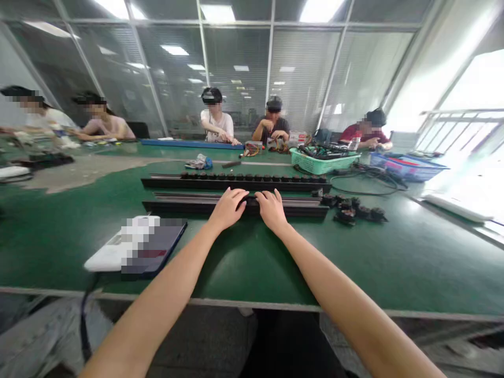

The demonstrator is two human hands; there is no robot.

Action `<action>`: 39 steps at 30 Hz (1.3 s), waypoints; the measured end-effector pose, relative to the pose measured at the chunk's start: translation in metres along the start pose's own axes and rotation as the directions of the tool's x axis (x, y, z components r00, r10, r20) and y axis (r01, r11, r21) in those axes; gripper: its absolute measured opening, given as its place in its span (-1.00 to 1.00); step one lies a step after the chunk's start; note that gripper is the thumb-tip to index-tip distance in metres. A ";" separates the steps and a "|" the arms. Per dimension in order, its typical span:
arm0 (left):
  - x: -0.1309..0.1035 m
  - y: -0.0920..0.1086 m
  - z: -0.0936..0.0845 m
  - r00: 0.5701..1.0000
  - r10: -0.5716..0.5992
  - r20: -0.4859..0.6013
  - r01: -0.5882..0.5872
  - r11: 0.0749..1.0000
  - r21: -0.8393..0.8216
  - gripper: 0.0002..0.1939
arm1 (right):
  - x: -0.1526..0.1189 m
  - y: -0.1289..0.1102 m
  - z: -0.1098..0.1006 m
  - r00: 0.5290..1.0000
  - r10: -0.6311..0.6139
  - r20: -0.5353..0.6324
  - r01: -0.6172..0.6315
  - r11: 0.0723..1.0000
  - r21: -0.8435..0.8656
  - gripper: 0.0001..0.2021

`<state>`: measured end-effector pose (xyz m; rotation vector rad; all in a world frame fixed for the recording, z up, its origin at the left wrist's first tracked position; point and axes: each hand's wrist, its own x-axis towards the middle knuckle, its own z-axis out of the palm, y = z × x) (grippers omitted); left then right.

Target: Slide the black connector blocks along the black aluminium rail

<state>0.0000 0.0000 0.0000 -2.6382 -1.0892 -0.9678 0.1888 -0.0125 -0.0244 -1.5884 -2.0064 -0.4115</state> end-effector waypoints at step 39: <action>0.000 -0.007 0.001 0.999 0.021 -0.041 -0.022 1.000 -0.020 -0.61 | -0.003 -0.006 -0.016 0.994 0.102 0.041 -0.101 0.995 -0.018 -0.56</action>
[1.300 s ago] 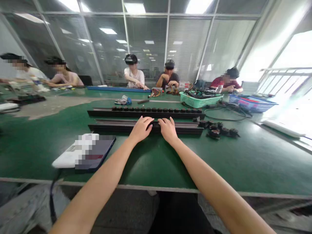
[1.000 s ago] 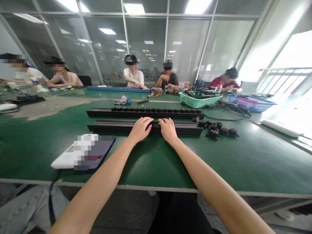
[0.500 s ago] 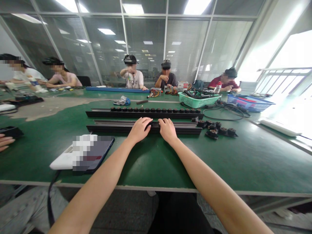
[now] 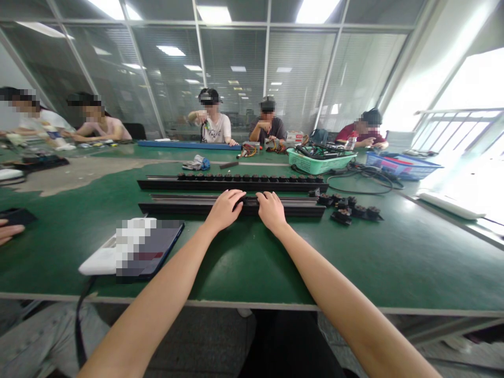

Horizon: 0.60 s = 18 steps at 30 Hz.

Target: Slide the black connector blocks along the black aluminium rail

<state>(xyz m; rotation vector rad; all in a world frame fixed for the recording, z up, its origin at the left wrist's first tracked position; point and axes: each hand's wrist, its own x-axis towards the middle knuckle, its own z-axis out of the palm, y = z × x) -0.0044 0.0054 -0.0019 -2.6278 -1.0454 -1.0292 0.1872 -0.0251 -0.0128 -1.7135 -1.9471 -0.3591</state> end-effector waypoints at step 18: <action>0.000 0.002 -0.002 1.000 -0.018 0.014 0.018 1.000 -0.005 -0.61 | 0.002 0.005 0.000 0.999 -0.027 -0.022 0.027 1.000 0.002 -0.57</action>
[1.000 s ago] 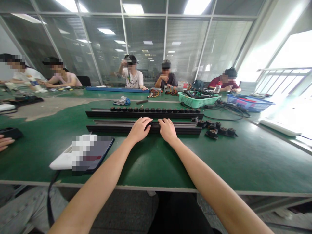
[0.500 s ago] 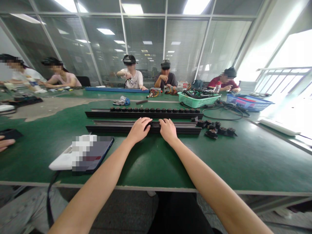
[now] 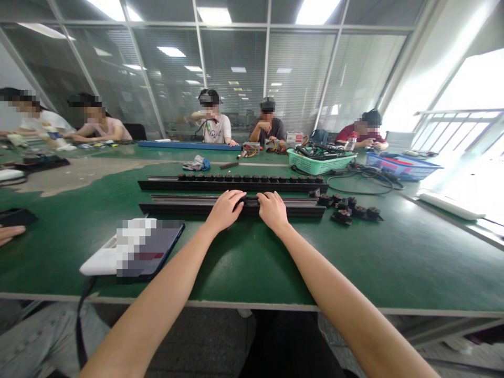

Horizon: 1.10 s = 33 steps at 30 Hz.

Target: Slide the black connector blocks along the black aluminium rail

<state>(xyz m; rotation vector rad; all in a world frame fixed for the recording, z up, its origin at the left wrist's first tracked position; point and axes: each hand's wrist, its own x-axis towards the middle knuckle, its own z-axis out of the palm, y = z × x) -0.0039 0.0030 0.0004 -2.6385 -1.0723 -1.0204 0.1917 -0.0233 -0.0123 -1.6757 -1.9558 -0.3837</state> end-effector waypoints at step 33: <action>0.000 -0.001 0.001 1.000 0.027 0.002 -0.027 0.999 0.029 -0.60 | -0.002 0.002 -0.011 0.994 0.113 0.009 -0.113 0.993 -0.012 -0.67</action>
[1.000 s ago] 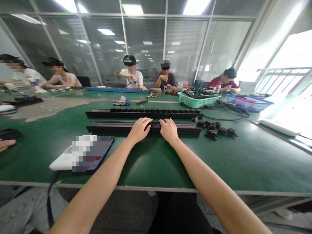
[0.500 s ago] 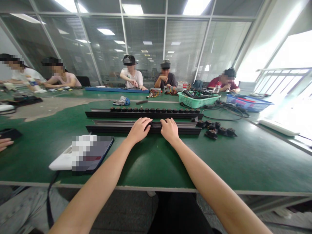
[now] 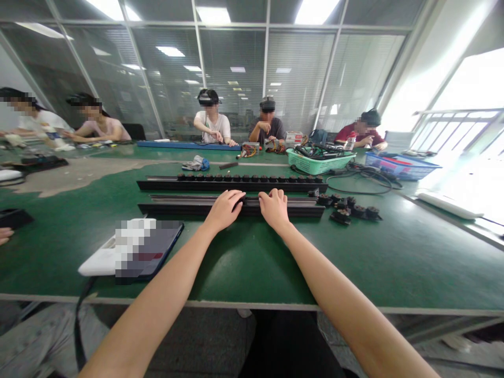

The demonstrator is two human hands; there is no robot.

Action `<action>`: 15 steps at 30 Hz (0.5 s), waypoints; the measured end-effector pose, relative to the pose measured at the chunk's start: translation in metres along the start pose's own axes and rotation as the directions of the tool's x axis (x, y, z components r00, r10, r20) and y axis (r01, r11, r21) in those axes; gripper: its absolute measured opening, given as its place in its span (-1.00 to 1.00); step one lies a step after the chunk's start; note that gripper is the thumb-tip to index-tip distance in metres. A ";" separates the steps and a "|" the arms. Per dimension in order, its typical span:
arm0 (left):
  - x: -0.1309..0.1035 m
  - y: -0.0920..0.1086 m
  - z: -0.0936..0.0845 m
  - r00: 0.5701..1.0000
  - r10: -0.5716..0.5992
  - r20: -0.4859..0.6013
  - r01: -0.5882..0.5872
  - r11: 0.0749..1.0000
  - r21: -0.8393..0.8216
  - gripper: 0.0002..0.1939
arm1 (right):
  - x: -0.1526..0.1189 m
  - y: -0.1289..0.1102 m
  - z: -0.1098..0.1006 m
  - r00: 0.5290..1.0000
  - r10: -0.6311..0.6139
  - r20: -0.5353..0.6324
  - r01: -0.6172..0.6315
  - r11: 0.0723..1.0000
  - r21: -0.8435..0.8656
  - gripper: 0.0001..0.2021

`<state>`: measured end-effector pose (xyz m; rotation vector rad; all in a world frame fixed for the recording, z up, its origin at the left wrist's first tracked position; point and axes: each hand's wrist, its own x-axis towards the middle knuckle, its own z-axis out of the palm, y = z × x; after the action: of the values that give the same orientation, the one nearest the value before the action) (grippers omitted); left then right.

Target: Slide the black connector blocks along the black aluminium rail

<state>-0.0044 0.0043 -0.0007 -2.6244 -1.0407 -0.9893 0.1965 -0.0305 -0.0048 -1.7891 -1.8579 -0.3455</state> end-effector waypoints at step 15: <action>-0.001 -0.002 0.001 1.000 0.001 -0.014 -0.001 1.000 -0.028 -0.60 | 0.002 0.001 0.000 0.998 0.056 -0.018 -0.055 0.998 0.034 -0.71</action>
<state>-0.0056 0.0055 -0.0021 -2.6357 -1.0294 -1.0282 0.1977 -0.0285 -0.0042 -1.8053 -1.7871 -0.3078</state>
